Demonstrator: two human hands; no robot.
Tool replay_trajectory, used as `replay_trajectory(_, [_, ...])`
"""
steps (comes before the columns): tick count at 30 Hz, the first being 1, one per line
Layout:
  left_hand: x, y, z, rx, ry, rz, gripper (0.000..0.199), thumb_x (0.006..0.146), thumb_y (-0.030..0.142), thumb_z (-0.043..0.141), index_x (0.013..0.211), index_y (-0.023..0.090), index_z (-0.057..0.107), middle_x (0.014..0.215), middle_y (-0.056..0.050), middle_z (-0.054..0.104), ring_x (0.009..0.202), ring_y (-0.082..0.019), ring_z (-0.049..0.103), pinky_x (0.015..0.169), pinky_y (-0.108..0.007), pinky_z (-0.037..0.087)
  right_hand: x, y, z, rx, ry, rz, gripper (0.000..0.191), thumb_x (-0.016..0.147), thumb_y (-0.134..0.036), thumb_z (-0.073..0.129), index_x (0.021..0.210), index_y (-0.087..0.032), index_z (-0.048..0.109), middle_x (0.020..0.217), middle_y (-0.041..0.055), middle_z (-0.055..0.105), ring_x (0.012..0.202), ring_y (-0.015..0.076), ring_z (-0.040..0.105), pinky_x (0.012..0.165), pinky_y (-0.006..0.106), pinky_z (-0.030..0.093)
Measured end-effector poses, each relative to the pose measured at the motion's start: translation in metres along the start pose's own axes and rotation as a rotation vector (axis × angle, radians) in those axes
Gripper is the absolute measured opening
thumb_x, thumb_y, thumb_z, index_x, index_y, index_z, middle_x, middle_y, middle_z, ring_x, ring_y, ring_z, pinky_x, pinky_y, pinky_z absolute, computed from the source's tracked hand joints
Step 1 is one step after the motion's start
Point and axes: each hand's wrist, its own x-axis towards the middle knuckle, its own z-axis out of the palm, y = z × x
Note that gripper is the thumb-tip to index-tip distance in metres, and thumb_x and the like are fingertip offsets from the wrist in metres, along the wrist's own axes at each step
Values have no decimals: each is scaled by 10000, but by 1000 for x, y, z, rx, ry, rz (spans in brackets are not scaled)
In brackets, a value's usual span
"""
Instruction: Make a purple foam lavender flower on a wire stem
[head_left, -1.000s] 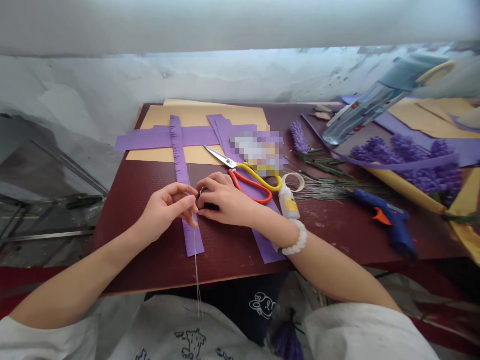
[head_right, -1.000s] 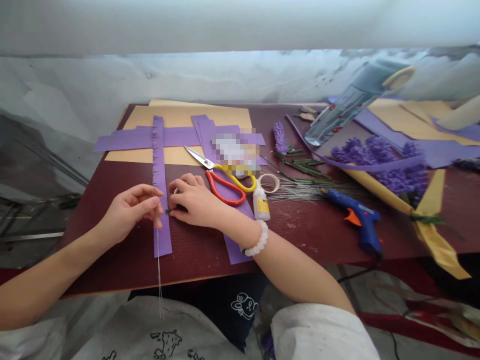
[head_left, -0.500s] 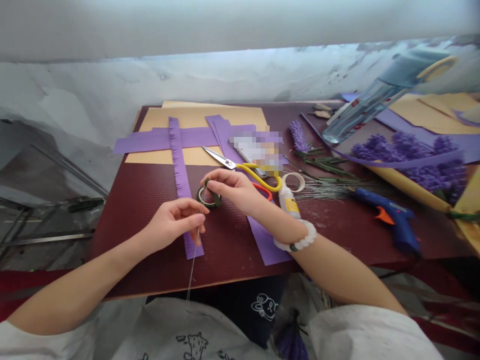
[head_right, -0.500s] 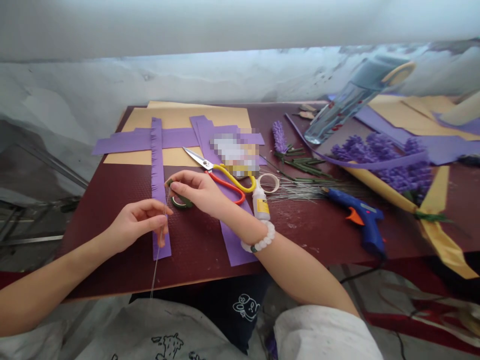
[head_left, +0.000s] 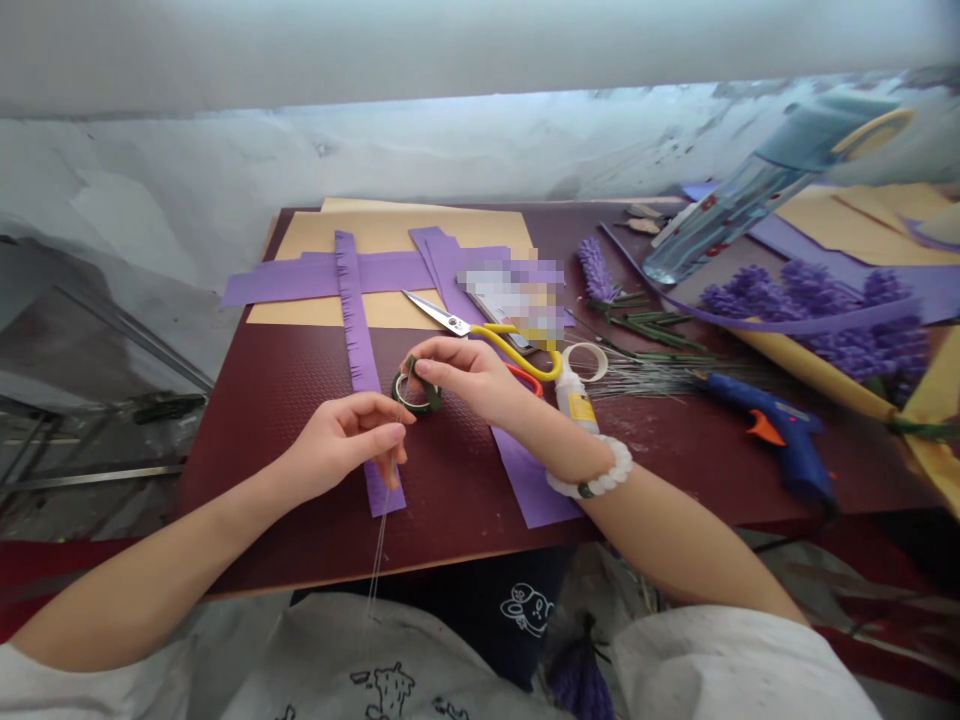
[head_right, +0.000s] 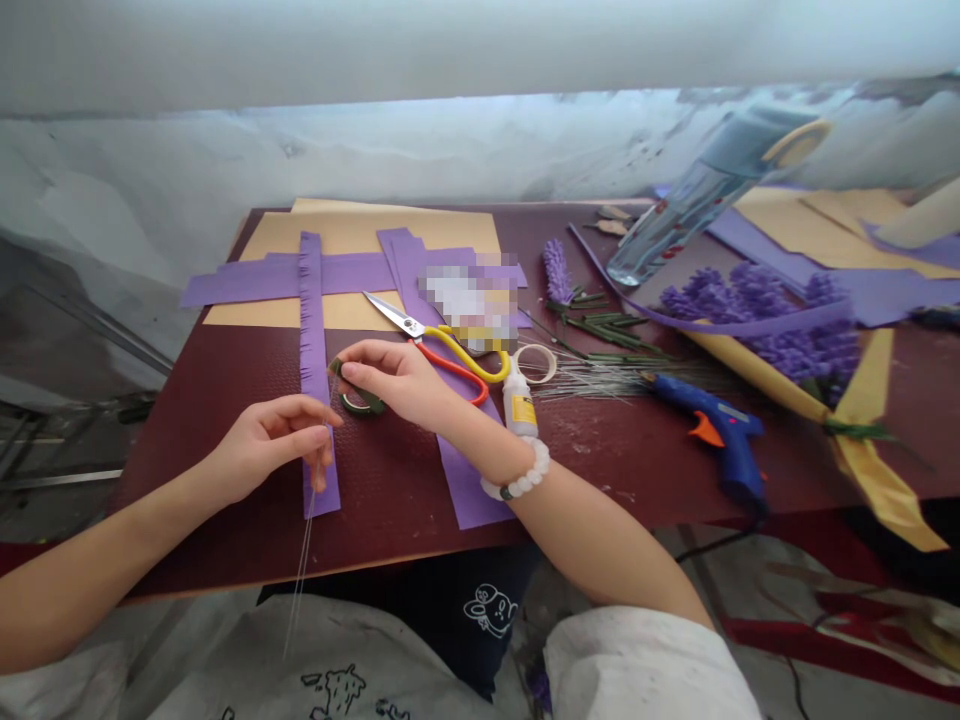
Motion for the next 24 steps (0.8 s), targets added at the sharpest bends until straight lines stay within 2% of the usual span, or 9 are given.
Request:
replay_trajectory(5, [0,1,1,17,1,-14,247,761,319,701,895,138,598,623,19,669,470,-126,649,503,-230,526,0,-1,1,-16,18,22,227,758,-370,690,848,-163,671,644,-18,627,591,94,554,583,254,464])
replay_trajectory(10, [0,2,2,25,7,-15,269,751,335,707,894,133,603,615,16,669,474,-133,650,513,-241,529,0,-5,0,-33,-25,39,192,764,-318,685,860,-153,701,648,-13,637,606,95,559,600,260,468])
replay_trajectory(19, [0,3,3,16,10,-46,245,754,309,706,889,125,616,613,10,675,479,-143,663,512,-236,528,0,-3,-1,16,-57,82,185,773,-322,679,840,-149,685,635,-15,626,585,83,533,591,255,439])
replay_trajectory(24, [1,2,3,-52,-22,-89,314,743,339,729,938,118,619,602,-1,689,478,-155,671,501,-235,537,0,-2,1,34,-62,110,195,760,-346,695,801,-158,662,619,-28,596,583,80,513,574,243,427])
